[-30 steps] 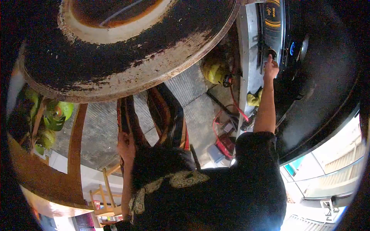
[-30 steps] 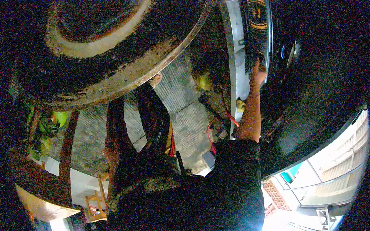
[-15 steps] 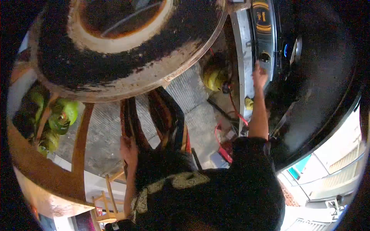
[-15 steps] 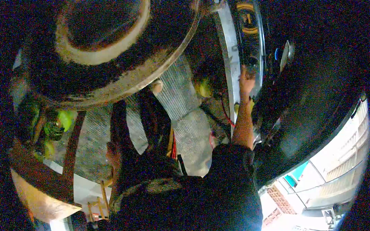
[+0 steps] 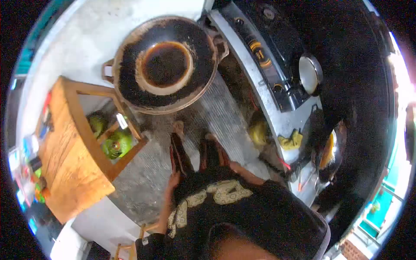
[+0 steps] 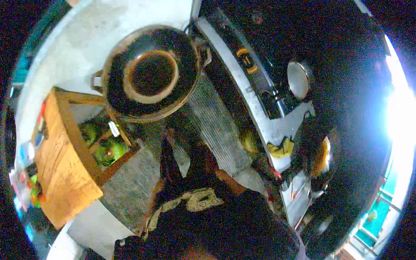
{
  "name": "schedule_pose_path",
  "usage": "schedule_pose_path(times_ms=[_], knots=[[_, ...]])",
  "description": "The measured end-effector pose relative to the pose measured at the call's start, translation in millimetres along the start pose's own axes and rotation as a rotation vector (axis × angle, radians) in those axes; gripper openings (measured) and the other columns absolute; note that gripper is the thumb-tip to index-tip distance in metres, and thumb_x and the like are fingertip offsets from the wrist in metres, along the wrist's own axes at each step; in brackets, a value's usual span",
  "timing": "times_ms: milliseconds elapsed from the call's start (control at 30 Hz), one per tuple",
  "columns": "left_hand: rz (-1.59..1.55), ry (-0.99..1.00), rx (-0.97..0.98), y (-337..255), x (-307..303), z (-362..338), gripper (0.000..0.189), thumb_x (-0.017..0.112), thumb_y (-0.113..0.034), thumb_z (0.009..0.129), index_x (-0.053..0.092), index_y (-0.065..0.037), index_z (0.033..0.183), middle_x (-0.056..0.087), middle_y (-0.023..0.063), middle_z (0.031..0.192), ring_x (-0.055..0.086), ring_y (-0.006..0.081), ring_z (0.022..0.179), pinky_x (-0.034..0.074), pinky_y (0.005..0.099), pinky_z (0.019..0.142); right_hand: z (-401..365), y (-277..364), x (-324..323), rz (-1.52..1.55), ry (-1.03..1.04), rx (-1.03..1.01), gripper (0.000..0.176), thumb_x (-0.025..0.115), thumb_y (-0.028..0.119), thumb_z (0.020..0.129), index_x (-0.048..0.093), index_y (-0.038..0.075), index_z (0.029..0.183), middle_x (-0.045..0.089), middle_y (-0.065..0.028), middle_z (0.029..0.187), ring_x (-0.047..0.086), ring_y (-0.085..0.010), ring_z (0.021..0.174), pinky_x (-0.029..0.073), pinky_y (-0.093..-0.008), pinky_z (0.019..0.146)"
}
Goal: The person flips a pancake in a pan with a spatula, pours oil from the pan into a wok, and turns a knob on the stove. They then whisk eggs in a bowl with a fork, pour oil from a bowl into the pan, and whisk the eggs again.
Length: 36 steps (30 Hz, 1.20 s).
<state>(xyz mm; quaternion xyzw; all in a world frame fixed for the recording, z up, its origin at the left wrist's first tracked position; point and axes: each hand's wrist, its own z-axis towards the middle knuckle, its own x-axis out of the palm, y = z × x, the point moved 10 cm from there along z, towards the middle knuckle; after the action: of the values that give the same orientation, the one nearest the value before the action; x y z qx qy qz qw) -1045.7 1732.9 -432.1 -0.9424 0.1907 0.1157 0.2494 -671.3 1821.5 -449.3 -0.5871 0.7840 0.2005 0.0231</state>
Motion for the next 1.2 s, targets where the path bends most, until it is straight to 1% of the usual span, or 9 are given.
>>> schedule_pose_path(times_ms=[67,200,400,533,600,867,967,1067,1200], knots=[[0.170,-0.031,0.136,31.6,43.5,20.5,0.048,0.040,-0.037,0.091,0.038,-0.011,0.131,0.057,0.0290,0.101,0.055,0.0469,0.090,0.043,0.0502,0.075,3.8,-23.6,-33.8,-0.017,0.064,-0.095,0.031,0.048,0.023,0.087,0.056,0.001,0.108,0.058,-0.0225,0.107,0.058,-0.0325,0.086,0.047,-0.0419,0.069],[0.317,-0.455,0.172,-17.6,62.9,-13.4,0.034,0.049,-0.034,0.088,0.051,-0.006,0.108,0.057,0.0232,0.066,0.056,0.0447,0.063,0.041,0.0550,0.057,-9.1,-46.0,-123.3,0.103,-0.679,-0.351,0.050,0.046,0.046,0.088,0.057,0.003,0.110,0.061,-0.0200,0.097,0.056,-0.0385,0.090,0.043,-0.0462,0.076],[0.401,-0.482,0.225,-28.7,99.6,-38.5,0.042,0.050,-0.037,0.087,0.059,-0.001,0.069,0.058,0.0254,0.065,0.058,0.0392,0.057,0.043,0.0503,0.053,-21.3,-70.2,-152.8,-0.039,-0.237,-0.183,0.045,0.047,0.044,0.088,0.056,0.003,0.104,0.059,-0.0184,0.092,0.055,-0.0365,0.084,0.043,-0.0451,0.073],[-0.613,-0.209,0.065,9.0,123.9,-62.0,0.045,0.048,-0.046,0.086,0.063,-0.004,0.083,0.061,0.0197,0.078,0.060,0.0334,0.073,0.044,0.0463,0.065,-28.5,-62.5,-169.2,-0.151,-0.197,-0.241,0.042,0.048,0.043,0.088,0.056,0.003,0.101,0.058,-0.0173,0.088,0.054,-0.0351,0.081,0.043,-0.0445,0.070],[-0.507,-0.279,0.249,9.4,110.9,-80.1,0.044,0.048,-0.048,0.086,0.062,-0.009,0.099,0.060,0.0159,0.097,0.056,0.0322,0.092,0.042,0.0438,0.079,-26.3,-55.5,-172.1,-0.216,-0.184,-0.284,0.041,0.048,0.042,0.088,0.055,0.004,0.099,0.058,-0.0167,0.086,0.054,-0.0344,0.079,0.042,-0.0441,0.069],[-0.233,-0.569,-0.172,-12.2,189.6,-233.1,0.036,0.047,-0.031,0.084,0.060,-0.002,0.099,0.062,0.0207,0.097,0.061,0.0337,0.084,0.048,0.0439,0.073,-39.0,-31.6,-164.8,-0.675,0.005,-0.493,0.035,0.050,0.039,0.088,0.055,0.004,0.091,0.055,-0.0145,0.078,0.053,-0.0317,0.072,0.042,-0.0427,0.064],[-0.650,-0.528,-0.370,2.6,260.0,-294.3,0.042,0.045,-0.030,0.083,0.058,-0.004,0.113,0.056,0.0203,0.117,0.054,0.0355,0.106,0.041,0.0416,0.092,-47.3,-20.9,-145.1,-0.817,0.058,-0.549,0.034,0.051,0.038,0.088,0.054,0.004,0.088,0.054,-0.0137,0.075,0.052,-0.0307,0.069,0.042,-0.0422,0.062],[-0.489,-0.522,-0.120,76.4,375.9,-214.9,0.045,0.047,-0.035,0.084,0.057,-0.005,0.116,0.054,0.0179,0.124,0.052,0.0317,0.112,0.039,0.0408,0.094,-56.1,-0.4,-104.8,-0.955,0.120,-0.605,0.033,0.052,0.037,0.088,0.054,0.004,0.085,0.053,-0.0129,0.072,0.052,-0.0296,0.067,0.042,-0.0417,0.060],[-0.947,-0.678,-0.196,62.2,531.1,-265.0,0.048,0.052,-0.044,0.083,0.056,-0.010,0.117,0.054,0.0099,0.124,0.053,0.0259,0.106,0.048,0.0424,0.071,-71.7,7.1,-42.7,-1.147,0.196,-0.689,0.031,0.053,0.035,0.088,0.054,0.005,0.081,0.052,-0.0118,0.068,0.051,-0.0283,0.063,0.041,-0.0410,0.058]])
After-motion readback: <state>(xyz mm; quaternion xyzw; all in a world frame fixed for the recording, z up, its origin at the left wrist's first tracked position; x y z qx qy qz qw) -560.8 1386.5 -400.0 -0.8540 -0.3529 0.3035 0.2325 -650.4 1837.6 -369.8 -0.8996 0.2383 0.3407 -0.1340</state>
